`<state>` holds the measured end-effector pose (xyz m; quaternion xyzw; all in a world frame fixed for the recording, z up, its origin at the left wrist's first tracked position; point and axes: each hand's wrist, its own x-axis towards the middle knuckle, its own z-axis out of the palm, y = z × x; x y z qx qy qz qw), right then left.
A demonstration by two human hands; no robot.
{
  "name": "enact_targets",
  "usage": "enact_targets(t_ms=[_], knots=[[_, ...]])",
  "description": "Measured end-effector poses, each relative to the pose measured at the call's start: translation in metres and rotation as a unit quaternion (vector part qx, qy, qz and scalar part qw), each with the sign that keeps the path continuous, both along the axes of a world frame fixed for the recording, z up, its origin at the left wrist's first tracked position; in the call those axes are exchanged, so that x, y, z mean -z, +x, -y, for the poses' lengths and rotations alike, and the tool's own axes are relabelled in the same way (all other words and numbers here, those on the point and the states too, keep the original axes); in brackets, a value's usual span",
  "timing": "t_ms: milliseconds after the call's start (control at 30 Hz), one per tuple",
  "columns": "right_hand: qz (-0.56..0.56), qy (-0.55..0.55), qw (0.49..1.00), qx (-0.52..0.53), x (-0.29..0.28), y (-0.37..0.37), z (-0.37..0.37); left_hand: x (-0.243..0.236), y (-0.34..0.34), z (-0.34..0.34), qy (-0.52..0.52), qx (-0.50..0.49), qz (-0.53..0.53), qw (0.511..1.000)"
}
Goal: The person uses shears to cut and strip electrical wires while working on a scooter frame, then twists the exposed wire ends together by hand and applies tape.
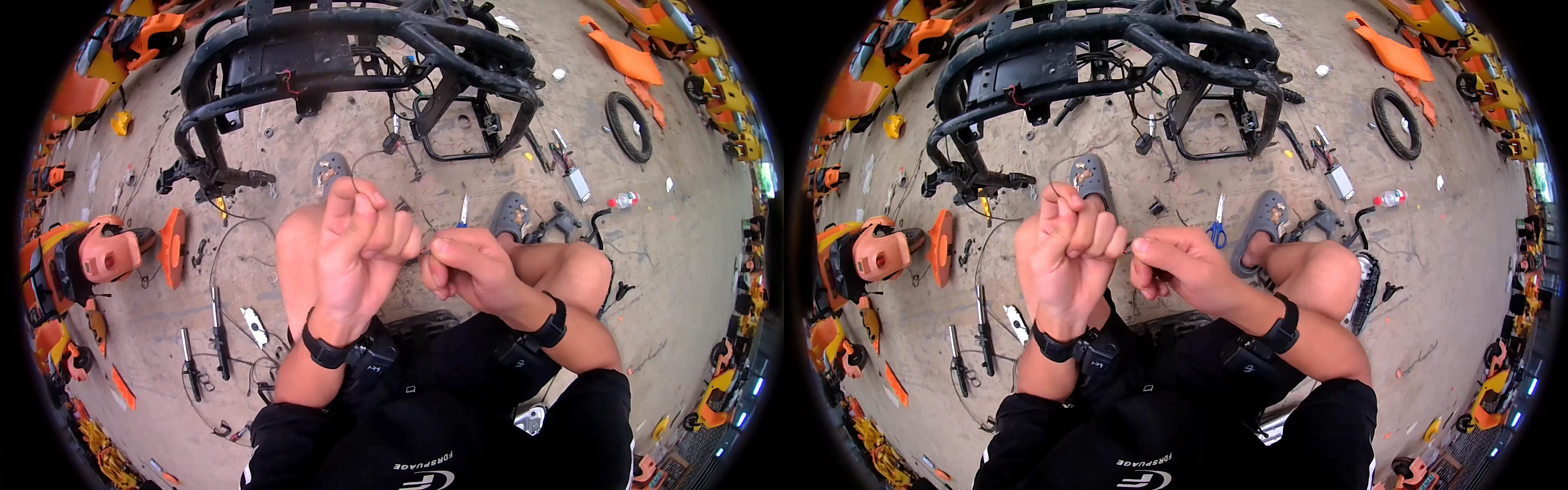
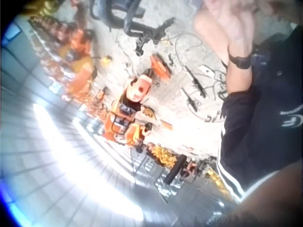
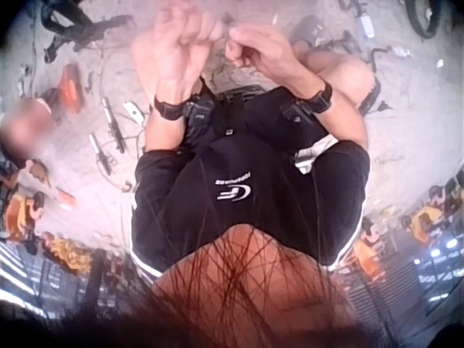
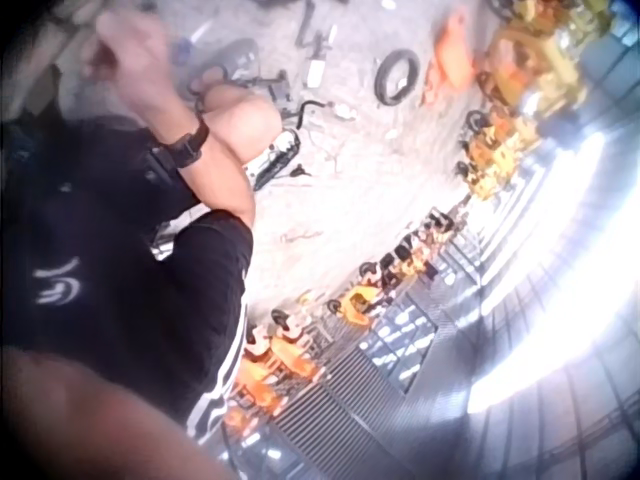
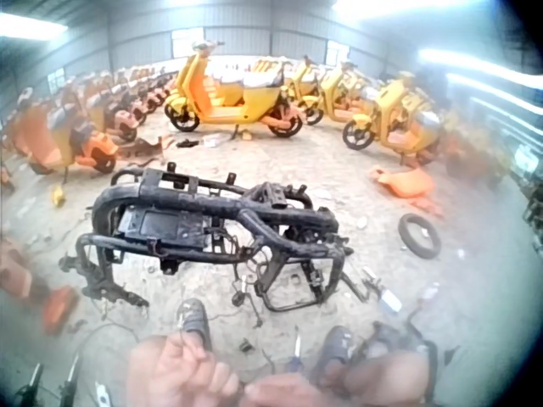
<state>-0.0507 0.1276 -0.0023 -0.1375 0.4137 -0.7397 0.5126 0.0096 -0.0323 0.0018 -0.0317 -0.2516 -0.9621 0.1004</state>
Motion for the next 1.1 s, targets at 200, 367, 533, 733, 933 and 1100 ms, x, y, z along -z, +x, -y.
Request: enact_targets(t_ms=[200,367,533,733,933,1100], knots=[[-0.105,0.085,0.990,-0.033,-0.006,-0.003,0.006,-0.001,0.003,-0.008,-0.027,-0.034,0.047,0.998],[-0.185,0.176,0.965,-0.058,-0.012,-0.007,0.006,-0.002,0.003,-0.014,-0.026,-0.049,0.059,0.997],[-0.147,0.114,0.980,-0.069,-0.016,-0.004,0.001,-0.009,0.008,-0.007,0.040,0.011,0.053,0.998],[-0.004,0.020,0.999,-0.035,-0.007,0.004,0.001,-0.017,0.009,-0.003,0.006,0.006,0.044,0.999],[0.017,-0.005,1.000,-0.011,-0.007,0.005,0.007,-0.014,0.009,0.003,-0.003,-0.005,0.033,0.999],[0.190,0.102,0.946,0.243,-0.034,-0.017,-0.003,-0.028,0.003,0.038,0.193,-0.297,0.226,0.908]])
